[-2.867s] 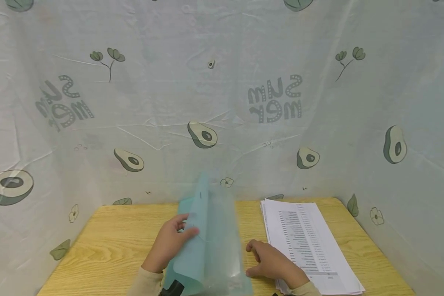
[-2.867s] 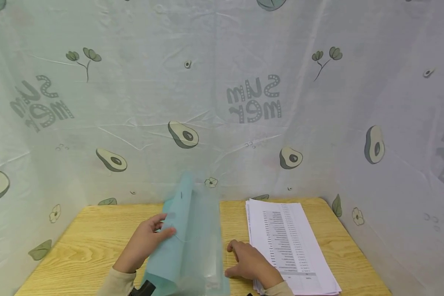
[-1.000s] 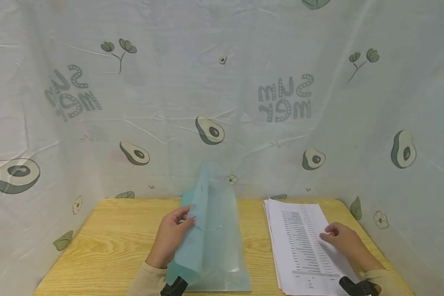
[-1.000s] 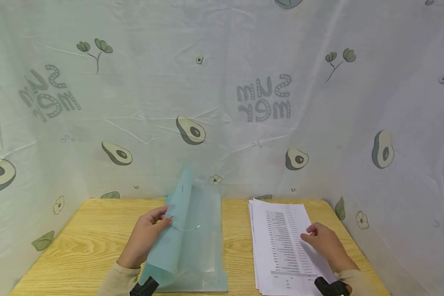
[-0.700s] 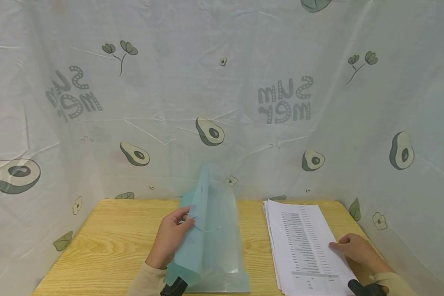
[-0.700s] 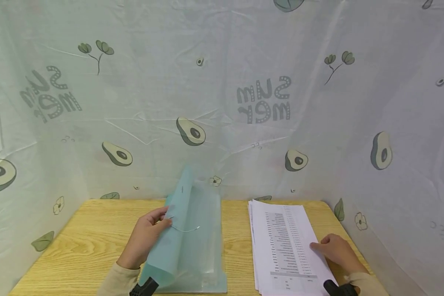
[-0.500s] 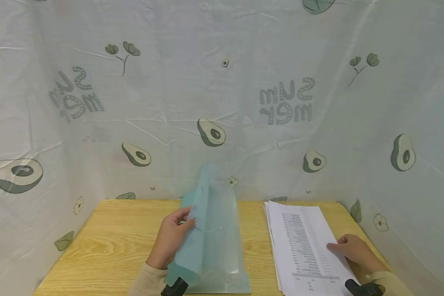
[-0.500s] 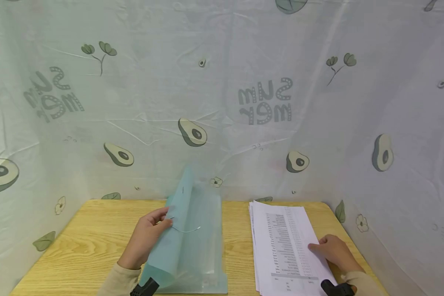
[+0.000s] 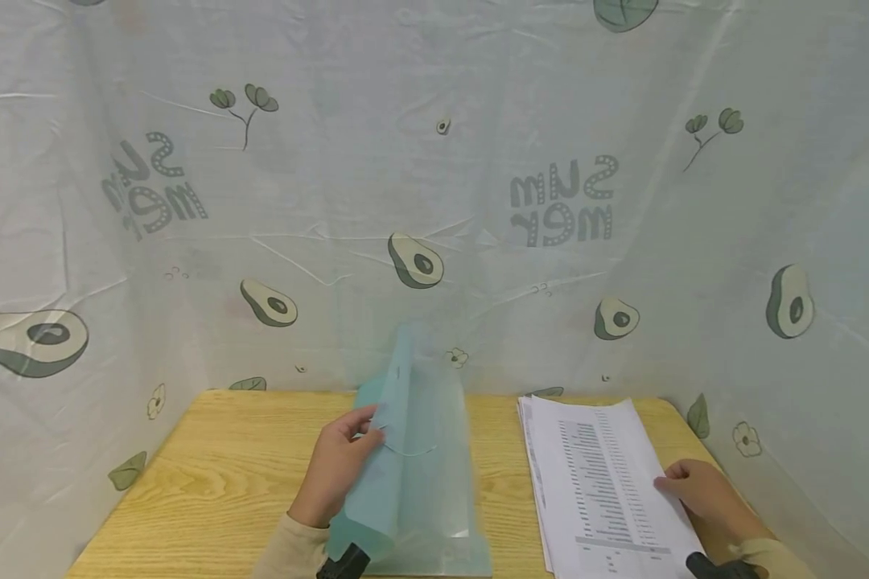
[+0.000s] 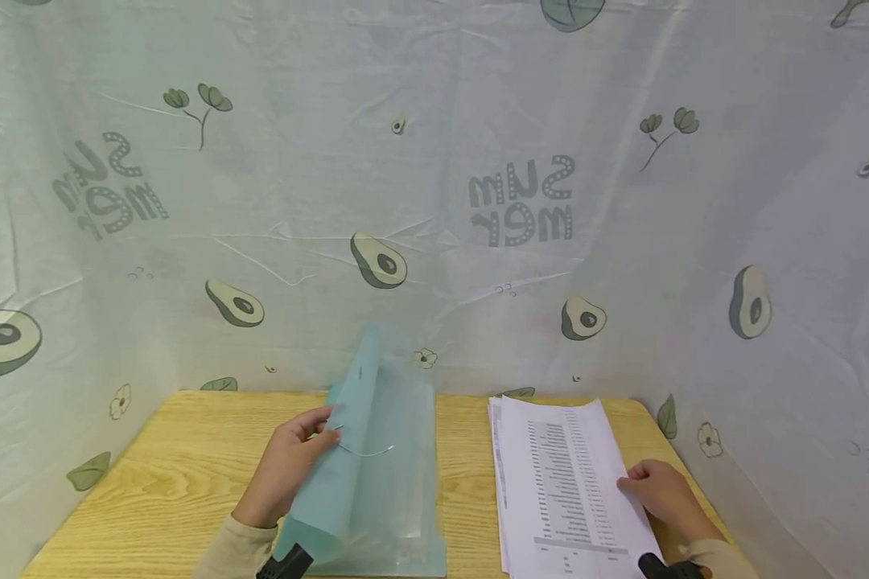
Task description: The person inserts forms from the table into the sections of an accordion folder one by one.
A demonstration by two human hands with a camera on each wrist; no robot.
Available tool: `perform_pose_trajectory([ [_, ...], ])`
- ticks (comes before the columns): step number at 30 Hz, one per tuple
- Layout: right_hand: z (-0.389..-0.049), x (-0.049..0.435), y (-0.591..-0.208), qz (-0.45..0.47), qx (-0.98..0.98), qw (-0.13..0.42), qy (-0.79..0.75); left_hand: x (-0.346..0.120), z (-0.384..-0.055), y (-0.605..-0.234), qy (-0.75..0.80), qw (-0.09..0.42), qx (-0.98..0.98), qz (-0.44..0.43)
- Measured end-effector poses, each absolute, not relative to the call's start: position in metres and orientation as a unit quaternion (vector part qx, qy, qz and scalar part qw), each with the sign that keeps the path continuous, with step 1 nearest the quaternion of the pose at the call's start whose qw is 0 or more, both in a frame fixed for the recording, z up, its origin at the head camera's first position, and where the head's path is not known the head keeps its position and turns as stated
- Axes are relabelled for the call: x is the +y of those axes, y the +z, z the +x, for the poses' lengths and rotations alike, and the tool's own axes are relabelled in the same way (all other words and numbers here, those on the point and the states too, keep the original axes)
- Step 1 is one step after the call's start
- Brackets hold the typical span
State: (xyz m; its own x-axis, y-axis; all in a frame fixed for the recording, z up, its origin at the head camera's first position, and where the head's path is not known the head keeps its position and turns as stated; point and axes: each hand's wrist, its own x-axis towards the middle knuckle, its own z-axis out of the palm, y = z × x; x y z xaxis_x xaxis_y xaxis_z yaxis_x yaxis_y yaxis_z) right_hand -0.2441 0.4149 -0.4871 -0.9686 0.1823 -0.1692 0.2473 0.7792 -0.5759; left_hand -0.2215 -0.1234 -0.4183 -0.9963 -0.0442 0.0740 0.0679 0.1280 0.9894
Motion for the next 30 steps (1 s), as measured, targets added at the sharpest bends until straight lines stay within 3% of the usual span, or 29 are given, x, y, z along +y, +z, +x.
perform_pose_trajectory([
  [7,-0.236,0.414,-0.478,0.064,0.951,0.004,-0.303,-0.125,-0.221,-0.42,-0.652,0.044,-0.757,-0.006],
  [16,-0.217,0.406,-0.457,0.107,0.931,-0.04,-0.346,-0.124,-0.221,-0.422,-0.651,0.044,-0.758,-0.004],
  [24,-0.2,0.371,-0.439,0.135,0.883,-0.116,-0.434,-0.123,-0.22,-0.418,-0.647,0.045,-0.761,-0.008],
  [30,-0.208,0.332,-0.432,0.127,0.852,-0.125,-0.492,-0.121,-0.22,-0.418,-0.647,0.045,-0.761,-0.009],
])
